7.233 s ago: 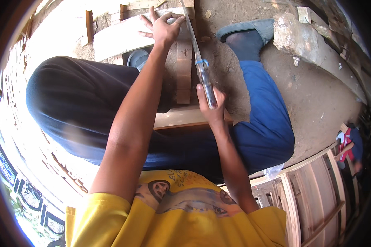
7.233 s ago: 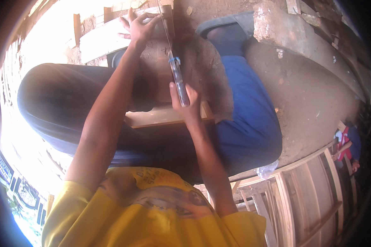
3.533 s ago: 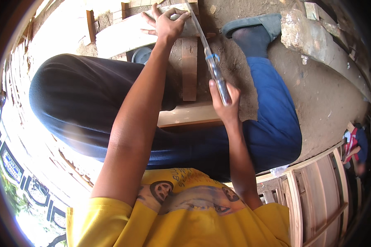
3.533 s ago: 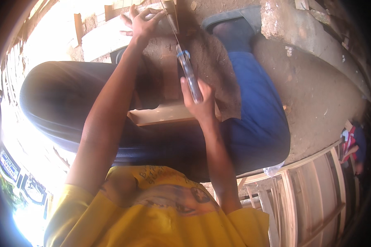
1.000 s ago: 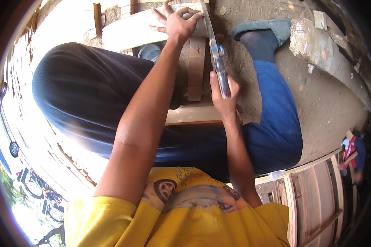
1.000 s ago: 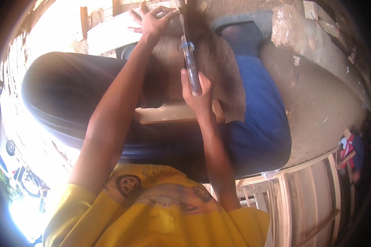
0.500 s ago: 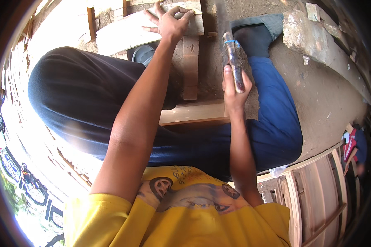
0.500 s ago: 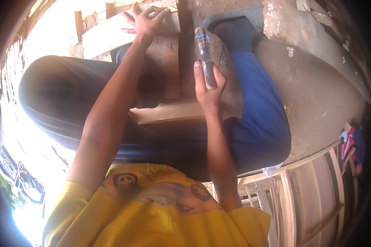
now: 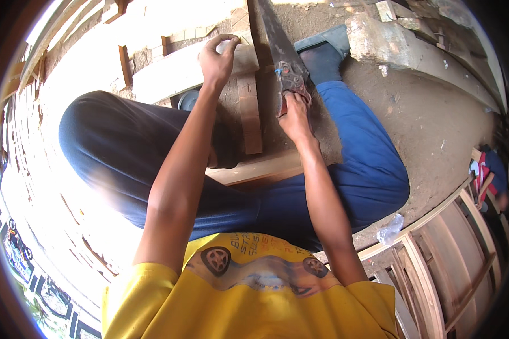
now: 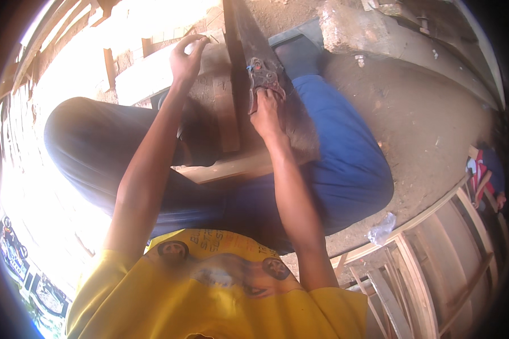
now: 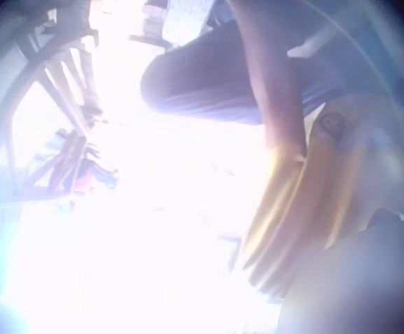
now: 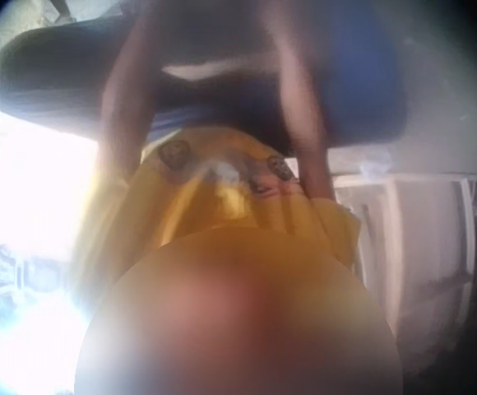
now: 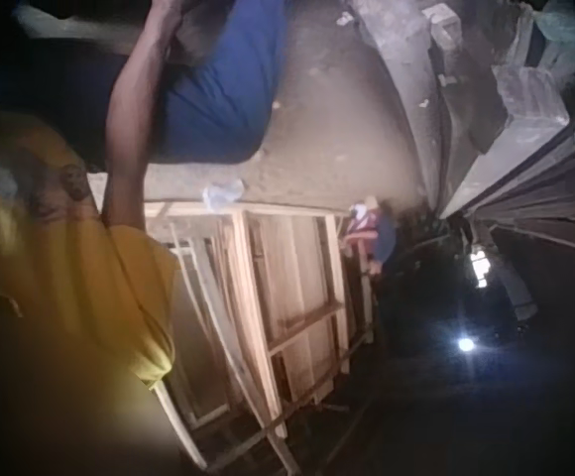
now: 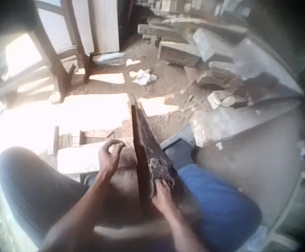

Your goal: The person sits on the ground and uses a hand saw to cut a small wooden plank into several short pieces. They hold the plank with one hand and saw with the other, then inspect the cut pieces.

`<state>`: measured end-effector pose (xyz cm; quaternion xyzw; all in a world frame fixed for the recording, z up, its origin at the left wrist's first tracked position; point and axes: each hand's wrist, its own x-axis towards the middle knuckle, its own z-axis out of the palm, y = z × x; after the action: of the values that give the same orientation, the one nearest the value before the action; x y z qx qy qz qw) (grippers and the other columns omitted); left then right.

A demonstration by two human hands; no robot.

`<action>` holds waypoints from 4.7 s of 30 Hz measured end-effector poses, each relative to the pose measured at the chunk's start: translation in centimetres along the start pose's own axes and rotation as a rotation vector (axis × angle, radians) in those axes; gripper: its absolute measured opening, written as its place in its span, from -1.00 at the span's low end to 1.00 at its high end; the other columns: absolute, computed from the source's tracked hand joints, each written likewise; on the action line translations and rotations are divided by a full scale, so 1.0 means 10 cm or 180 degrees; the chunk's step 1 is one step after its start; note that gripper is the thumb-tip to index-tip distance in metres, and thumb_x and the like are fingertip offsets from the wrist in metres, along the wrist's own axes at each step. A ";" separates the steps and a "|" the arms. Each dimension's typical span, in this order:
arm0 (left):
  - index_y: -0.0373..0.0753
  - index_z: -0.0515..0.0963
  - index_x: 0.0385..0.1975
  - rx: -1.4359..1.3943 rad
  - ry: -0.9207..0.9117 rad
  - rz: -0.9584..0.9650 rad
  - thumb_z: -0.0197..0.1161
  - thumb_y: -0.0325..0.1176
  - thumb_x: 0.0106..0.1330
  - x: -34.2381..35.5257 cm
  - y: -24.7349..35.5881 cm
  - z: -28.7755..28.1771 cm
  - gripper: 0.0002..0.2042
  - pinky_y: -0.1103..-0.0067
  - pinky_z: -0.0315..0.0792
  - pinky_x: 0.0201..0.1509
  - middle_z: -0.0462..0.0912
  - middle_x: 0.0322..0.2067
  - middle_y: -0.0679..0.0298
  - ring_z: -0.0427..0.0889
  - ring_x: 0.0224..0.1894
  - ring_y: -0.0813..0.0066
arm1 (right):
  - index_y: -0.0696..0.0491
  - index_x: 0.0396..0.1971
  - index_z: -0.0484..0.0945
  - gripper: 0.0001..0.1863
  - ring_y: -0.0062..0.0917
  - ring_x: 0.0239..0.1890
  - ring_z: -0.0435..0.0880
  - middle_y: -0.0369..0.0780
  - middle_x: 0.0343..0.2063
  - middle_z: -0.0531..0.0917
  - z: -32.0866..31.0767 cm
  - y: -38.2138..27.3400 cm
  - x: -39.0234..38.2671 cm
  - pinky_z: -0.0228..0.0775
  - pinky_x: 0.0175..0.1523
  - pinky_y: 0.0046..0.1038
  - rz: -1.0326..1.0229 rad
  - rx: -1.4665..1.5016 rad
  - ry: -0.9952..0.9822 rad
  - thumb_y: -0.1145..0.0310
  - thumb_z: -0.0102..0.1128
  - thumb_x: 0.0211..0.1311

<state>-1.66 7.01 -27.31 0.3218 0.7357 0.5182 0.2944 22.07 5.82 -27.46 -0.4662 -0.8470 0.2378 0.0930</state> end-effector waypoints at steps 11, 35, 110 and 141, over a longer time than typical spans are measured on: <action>-0.42 0.60 -0.27 -0.1144 -0.1119 -0.0426 0.34 -0.41 0.23 -0.68 2.08 -0.74 -0.81 0.65 0.51 -0.21 0.69 -0.44 0.18 0.63 -0.39 0.59 | 0.19 -0.17 0.54 -0.69 -0.69 -0.43 0.56 -0.27 -0.41 0.59 -1.71 -1.16 0.09 0.34 -0.44 -0.69 0.0130 0.4283 -0.0698 0.21 0.07 0.38; -0.33 0.68 -0.37 -0.0130 -0.1743 0.1294 0.50 -0.43 -0.06 -1.35 2.21 -1.30 -0.77 0.56 0.53 -0.31 0.67 -0.44 0.16 0.66 -0.39 0.37 | 0.13 -0.30 0.55 -0.80 -0.33 -0.53 0.62 -0.19 -0.53 0.58 -1.97 -1.51 -0.28 0.43 -0.47 -0.35 -0.1527 0.2038 -0.0058 0.52 0.31 0.03; -0.47 0.40 0.09 -0.2677 -0.1672 -0.2493 -0.02 -0.33 0.45 -1.40 1.03 -0.83 -0.64 0.58 0.46 -0.10 0.62 -0.22 0.17 0.61 -0.24 0.50 | 0.05 -0.17 0.66 -0.74 -0.40 -0.43 0.62 -0.20 -0.30 0.63 -1.16 -1.22 -0.12 0.45 -0.26 -0.42 0.0111 0.1713 -0.0763 0.44 0.29 0.08; -0.34 0.46 0.04 -0.1760 -0.1773 -0.2403 -0.01 -0.17 0.45 -1.35 1.04 -0.74 -0.63 0.53 0.44 0.00 0.63 -0.13 0.18 0.64 -0.21 0.41 | 0.25 -0.41 0.63 -0.82 -0.75 -0.50 0.44 -0.34 -0.54 0.54 -2.23 0.40 0.86 0.31 -0.37 -0.63 0.0517 0.0387 0.0795 0.47 0.34 -0.02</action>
<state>2.76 -5.13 -13.94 0.0710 0.5305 0.4457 0.7175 28.80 21.91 -10.60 -0.5526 -0.7724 0.2356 0.2062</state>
